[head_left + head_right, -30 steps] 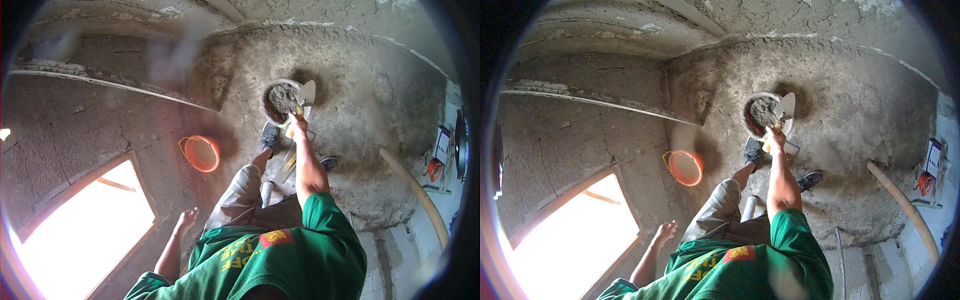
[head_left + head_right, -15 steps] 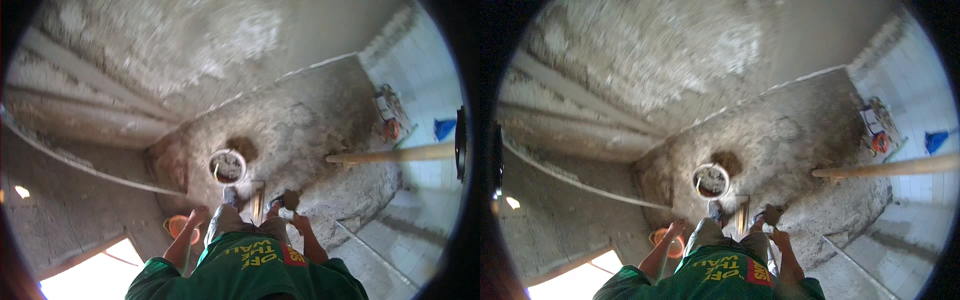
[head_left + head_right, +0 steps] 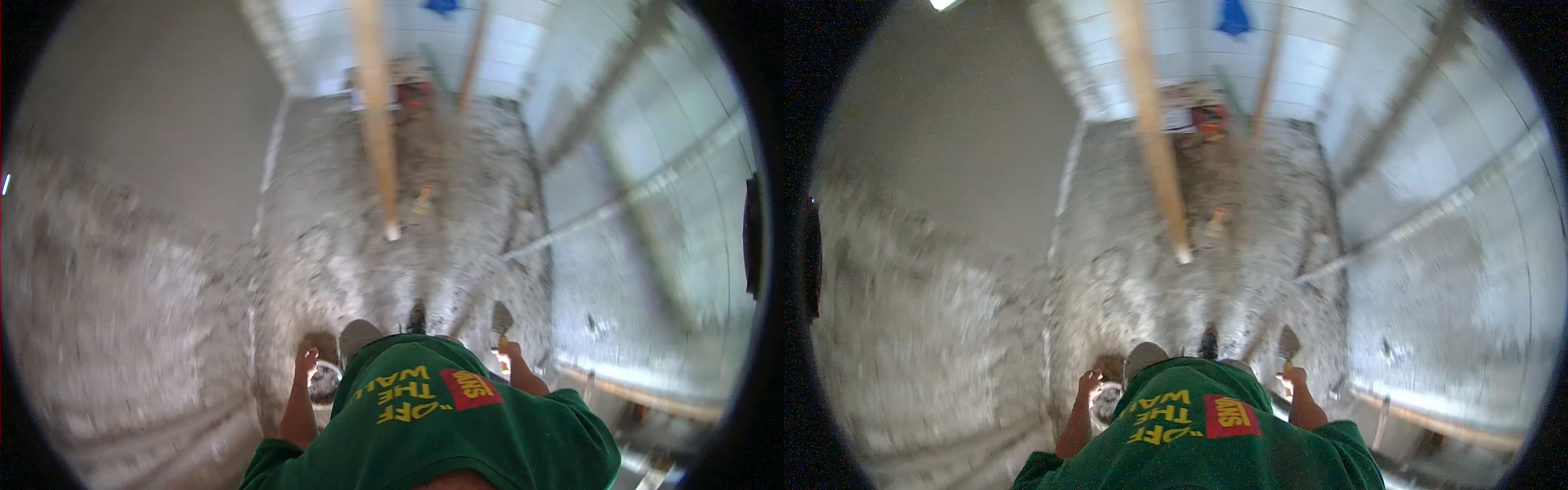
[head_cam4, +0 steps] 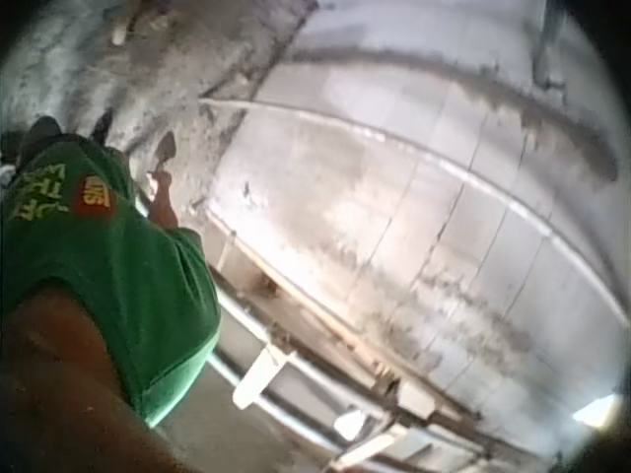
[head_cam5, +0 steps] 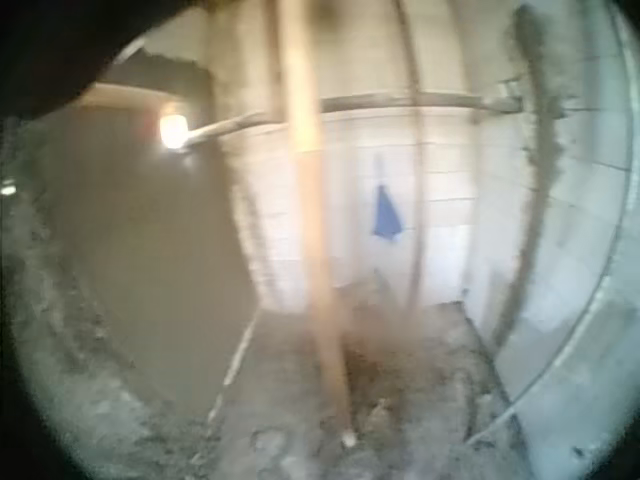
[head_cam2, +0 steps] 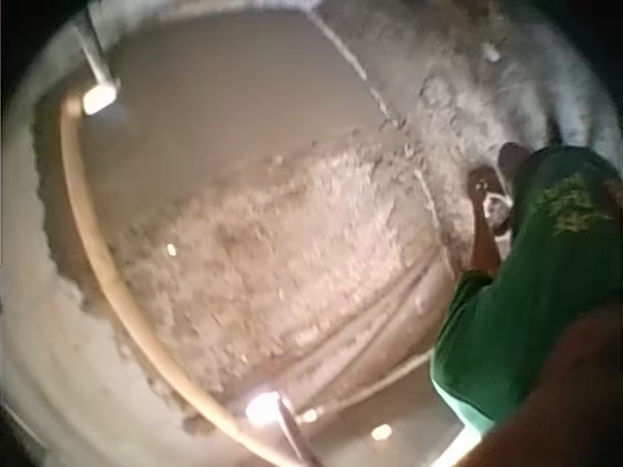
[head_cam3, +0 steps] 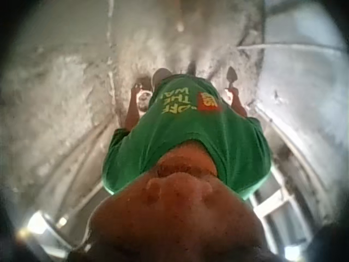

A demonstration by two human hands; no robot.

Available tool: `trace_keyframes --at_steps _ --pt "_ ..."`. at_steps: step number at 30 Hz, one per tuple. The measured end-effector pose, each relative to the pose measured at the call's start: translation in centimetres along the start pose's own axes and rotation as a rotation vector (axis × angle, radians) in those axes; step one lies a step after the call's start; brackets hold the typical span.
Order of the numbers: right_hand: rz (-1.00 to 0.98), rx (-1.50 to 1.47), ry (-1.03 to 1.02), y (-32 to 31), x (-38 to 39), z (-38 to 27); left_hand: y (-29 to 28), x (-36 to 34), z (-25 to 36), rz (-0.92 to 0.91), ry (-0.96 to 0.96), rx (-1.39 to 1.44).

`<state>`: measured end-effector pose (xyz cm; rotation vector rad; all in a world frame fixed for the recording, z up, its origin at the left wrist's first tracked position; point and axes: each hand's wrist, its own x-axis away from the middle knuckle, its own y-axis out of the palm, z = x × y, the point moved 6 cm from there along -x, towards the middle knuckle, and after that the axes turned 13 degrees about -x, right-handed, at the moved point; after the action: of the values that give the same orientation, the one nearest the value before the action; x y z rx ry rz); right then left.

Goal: The person applies mortar from a bucket onto a masonry wall, smoothing it with a trowel.

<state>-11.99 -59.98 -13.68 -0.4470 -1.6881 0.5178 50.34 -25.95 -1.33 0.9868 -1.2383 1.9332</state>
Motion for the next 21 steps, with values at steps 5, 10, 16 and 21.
trace_keyframes --at_steps 5,10,16,21 --pt "0.05 -0.536 0.231 -1.5 5.4 -5.0 2.7 -2.2 20.6 -0.056 0.479 -0.163" --pt "0.118 -0.693 0.41 1.6 9.6 -0.9 12.4 4.6 32.1 -0.208 0.74 -0.585" --pt "0.107 -0.842 0.573 -6.2 7.4 -1.3 19.1 3.1 42.4 -0.353 0.9 -0.914" --pt "0.343 -0.822 0.398 -22.5 0.8 -3.1 26.4 4.2 54.2 -0.381 1.067 -1.204"
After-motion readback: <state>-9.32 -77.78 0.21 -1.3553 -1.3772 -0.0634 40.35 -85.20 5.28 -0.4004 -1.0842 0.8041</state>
